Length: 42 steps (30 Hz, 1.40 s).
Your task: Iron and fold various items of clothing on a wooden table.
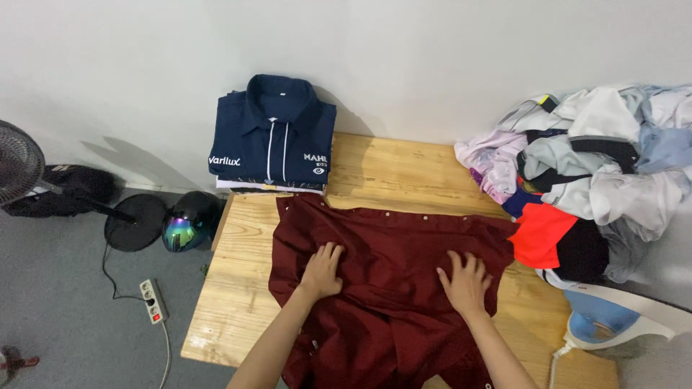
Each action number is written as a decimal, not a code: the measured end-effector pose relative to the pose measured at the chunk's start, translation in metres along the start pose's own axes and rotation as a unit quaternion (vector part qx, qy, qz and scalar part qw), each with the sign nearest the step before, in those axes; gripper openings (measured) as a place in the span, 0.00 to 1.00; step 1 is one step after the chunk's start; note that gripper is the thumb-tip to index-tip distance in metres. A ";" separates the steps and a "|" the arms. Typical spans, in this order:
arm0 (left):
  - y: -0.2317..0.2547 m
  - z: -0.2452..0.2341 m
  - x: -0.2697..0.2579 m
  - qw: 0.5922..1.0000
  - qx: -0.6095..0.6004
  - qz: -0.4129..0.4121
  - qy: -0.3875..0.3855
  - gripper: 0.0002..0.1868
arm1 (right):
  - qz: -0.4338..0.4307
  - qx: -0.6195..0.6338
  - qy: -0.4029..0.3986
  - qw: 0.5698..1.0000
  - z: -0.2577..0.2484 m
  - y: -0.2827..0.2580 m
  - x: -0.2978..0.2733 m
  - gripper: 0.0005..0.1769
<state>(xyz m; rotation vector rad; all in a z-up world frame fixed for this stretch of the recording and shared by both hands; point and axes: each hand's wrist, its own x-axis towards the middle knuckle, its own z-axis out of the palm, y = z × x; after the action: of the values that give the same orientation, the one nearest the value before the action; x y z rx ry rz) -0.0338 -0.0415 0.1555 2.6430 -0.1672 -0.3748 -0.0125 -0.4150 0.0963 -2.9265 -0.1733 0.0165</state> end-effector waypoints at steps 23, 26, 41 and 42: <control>0.004 -0.022 0.011 0.903 0.302 -0.174 -0.252 0.37 | 0.115 -0.054 -0.185 0.974 0.029 0.033 0.013 0.63; -0.002 0.003 -0.014 0.919 0.241 -0.053 -0.307 0.61 | 0.036 0.041 -0.096 0.994 0.031 0.009 0.013 0.53; 0.045 -0.075 -0.012 0.924 0.258 -0.134 -0.248 0.46 | 0.131 0.031 0.021 0.991 0.012 0.020 -0.006 0.44; 0.042 -0.051 -0.004 0.924 0.259 -0.129 -0.248 0.46 | 0.135 0.029 0.023 0.990 0.017 0.024 -0.016 0.44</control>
<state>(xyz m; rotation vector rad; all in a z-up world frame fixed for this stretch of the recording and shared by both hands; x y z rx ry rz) -0.0252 -0.0566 0.2197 3.0309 -0.0803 -1.2441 -0.0265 -0.4371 0.0748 -2.8653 0.2261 -0.0055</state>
